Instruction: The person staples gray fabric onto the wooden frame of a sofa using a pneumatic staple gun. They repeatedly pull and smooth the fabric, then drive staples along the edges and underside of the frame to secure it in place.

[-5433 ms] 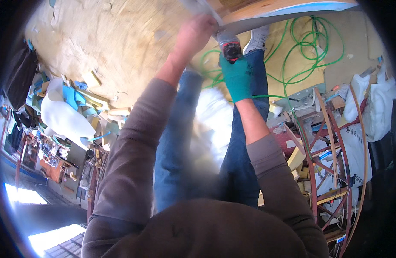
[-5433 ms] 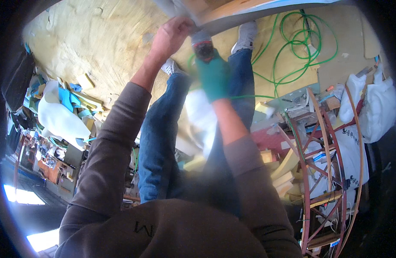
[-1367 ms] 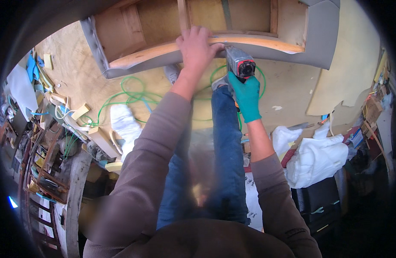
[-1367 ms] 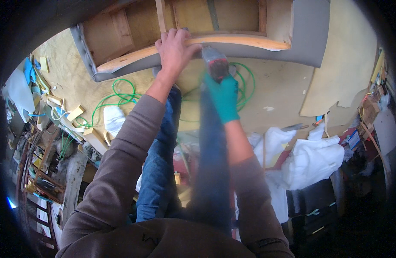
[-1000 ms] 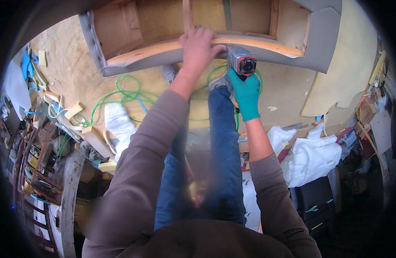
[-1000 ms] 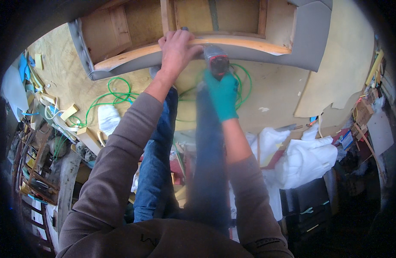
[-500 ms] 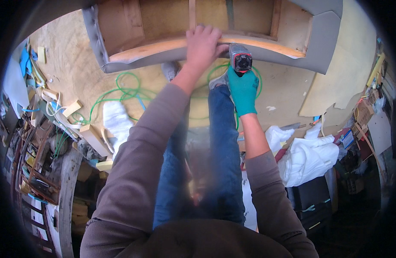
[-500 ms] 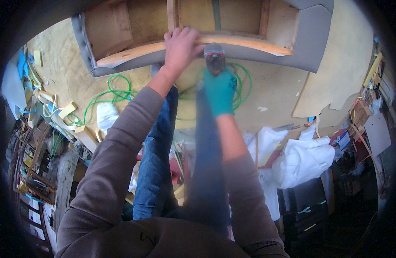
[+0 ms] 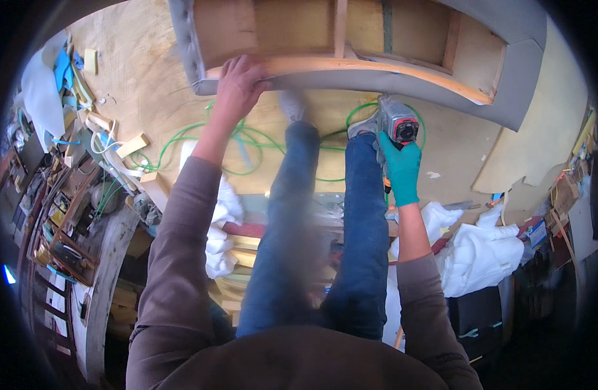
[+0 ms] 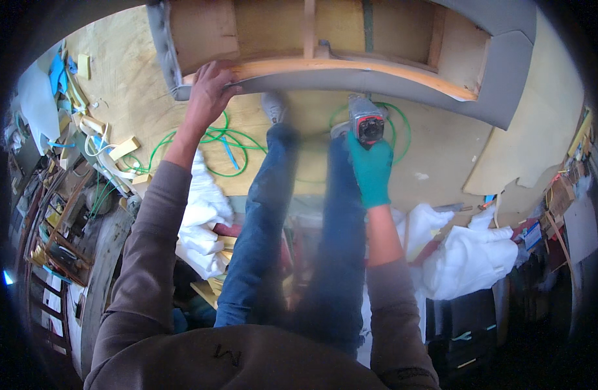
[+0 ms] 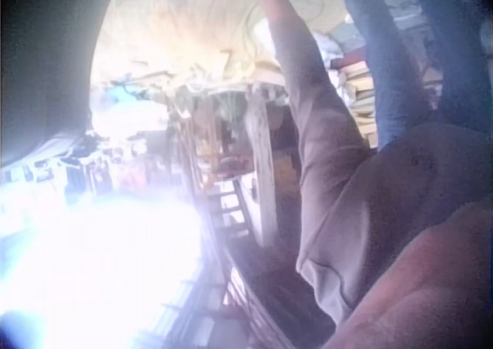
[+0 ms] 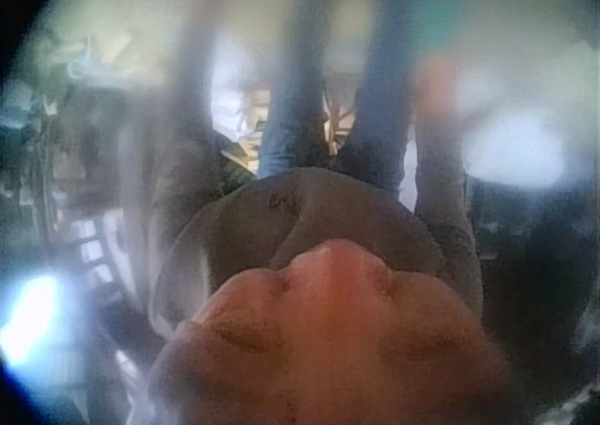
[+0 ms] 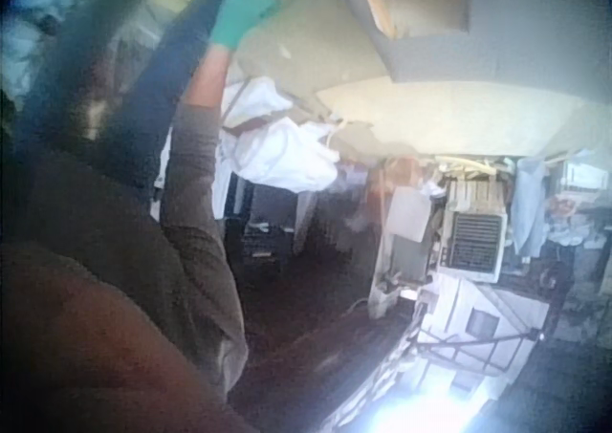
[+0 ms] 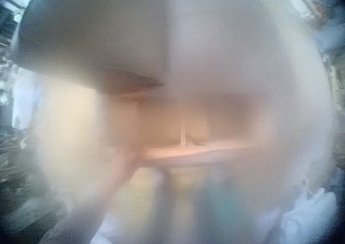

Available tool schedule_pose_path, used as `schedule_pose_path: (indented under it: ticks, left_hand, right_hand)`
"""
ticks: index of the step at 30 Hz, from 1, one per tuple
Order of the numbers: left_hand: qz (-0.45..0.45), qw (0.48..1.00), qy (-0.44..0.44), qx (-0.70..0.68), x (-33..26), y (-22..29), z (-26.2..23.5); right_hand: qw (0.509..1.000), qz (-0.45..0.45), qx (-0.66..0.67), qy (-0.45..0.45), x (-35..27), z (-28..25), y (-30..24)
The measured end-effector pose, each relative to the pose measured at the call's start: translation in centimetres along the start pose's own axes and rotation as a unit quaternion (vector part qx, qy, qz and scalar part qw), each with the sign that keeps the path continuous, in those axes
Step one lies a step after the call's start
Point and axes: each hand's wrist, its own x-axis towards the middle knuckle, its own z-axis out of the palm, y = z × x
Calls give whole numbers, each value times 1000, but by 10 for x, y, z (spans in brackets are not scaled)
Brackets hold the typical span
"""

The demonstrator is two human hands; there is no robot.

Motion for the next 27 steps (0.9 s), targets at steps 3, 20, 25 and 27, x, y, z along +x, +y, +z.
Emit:
schedule_pose_path:
  ticks: [3, 20, 25, 27]
  left_hand:
    - [-4, 999, -37, -32, 14, -12, 1]
    - [-518, 765, 291, -249, -59, 69, 70]
    - [-540, 673, 380, -334, -49, 42, 122]
    - [-537, 681, 372, -330, -27, 30, 130]
  right_hand:
    - [996, -19, -77, -31, 1, 15, -3]
    - [976, -11, -172, -135, -2, -16, -59]
    - [982, -18, -142, -122, -14, -30, -80]
    - [981, -1, -146, -128, -17, -37, -89]
